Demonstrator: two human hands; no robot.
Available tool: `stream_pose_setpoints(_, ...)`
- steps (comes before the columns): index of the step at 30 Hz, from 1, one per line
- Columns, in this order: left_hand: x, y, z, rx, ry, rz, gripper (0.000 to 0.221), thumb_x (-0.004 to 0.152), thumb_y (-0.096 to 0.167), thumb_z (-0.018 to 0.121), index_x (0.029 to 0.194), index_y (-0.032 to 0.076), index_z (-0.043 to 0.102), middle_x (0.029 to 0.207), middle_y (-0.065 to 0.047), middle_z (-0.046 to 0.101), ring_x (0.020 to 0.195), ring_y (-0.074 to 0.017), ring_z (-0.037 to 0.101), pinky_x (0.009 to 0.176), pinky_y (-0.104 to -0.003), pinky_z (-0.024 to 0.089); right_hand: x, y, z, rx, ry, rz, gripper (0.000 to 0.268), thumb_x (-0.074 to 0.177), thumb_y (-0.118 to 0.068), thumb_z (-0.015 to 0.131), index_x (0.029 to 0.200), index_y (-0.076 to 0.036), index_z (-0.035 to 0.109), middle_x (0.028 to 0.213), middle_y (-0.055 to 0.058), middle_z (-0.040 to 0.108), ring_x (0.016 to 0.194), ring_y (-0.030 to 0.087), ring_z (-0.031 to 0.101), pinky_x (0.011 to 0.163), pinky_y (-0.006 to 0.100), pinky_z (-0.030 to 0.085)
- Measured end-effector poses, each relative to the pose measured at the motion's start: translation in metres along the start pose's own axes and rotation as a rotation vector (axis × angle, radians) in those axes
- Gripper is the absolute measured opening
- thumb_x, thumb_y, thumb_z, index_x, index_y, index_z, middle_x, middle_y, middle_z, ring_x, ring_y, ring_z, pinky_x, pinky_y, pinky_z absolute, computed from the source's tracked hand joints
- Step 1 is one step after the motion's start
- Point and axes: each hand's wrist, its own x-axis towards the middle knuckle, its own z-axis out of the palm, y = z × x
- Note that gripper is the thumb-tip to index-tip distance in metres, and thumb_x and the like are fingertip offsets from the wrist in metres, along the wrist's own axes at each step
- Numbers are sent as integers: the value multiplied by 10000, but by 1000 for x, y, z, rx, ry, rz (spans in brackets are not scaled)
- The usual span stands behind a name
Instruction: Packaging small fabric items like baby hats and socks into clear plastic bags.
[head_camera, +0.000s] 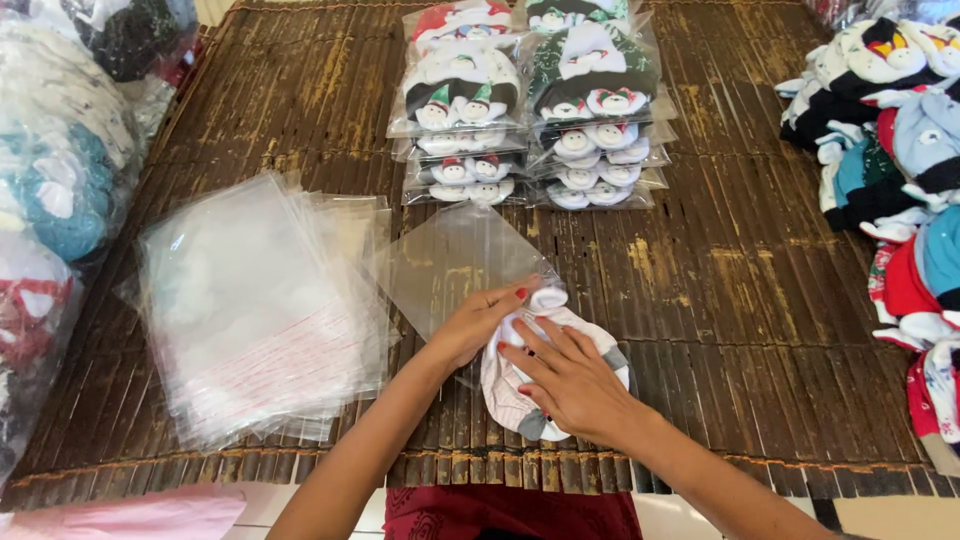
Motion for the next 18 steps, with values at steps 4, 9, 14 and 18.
stream_pose_setpoints(4, -14, 10, 19, 448, -53, 321, 422, 1065, 311, 478, 1399, 91, 611, 1513, -175, 540, 1407, -450, 454, 1158, -633, 316, 4, 15, 24, -100, -12, 8, 421, 1041, -464, 402, 1325, -213, 583, 1350, 114, 590, 1312, 367, 486, 1009, 503, 362)
stream_pose_setpoints(9, -12, -7, 42, 1148, 88, 513, 476, 1003, 182, 524, 1476, 138, 546, 1496, -108, 565, 1401, -417, 467, 1123, -711, 273, 0, 29, 78, -10, -94, 81, 708, 881, -474, 602, 1403, 3, 571, 1415, 353, 483, 1355, 566, 359, 1066, 670, 275)
stream_pose_setpoints(14, -12, -14, 56, 1215, 101, 514, 455, 1039, 220, 490, 1492, 239, 522, 1521, -78, 538, 1443, -443, 406, 1146, -718, 224, 4, 36, 68, -6, -14, -22, 626, 822, -497, 618, 1277, -71, 682, 1252, 271, 648, 1240, 509, 507, 959, 637, 345)
stream_pose_setpoints(18, -23, -5, 65, 1231, 92, 491, 469, 1038, 192, 476, 1506, 216, 502, 1522, -80, 538, 1438, -432, 411, 1141, -720, 198, 11, 19, 26, -36, 70, -16, 632, 753, -494, 629, 1174, -29, 712, 1117, 271, 692, 1098, 508, 558, 890, 630, 372)
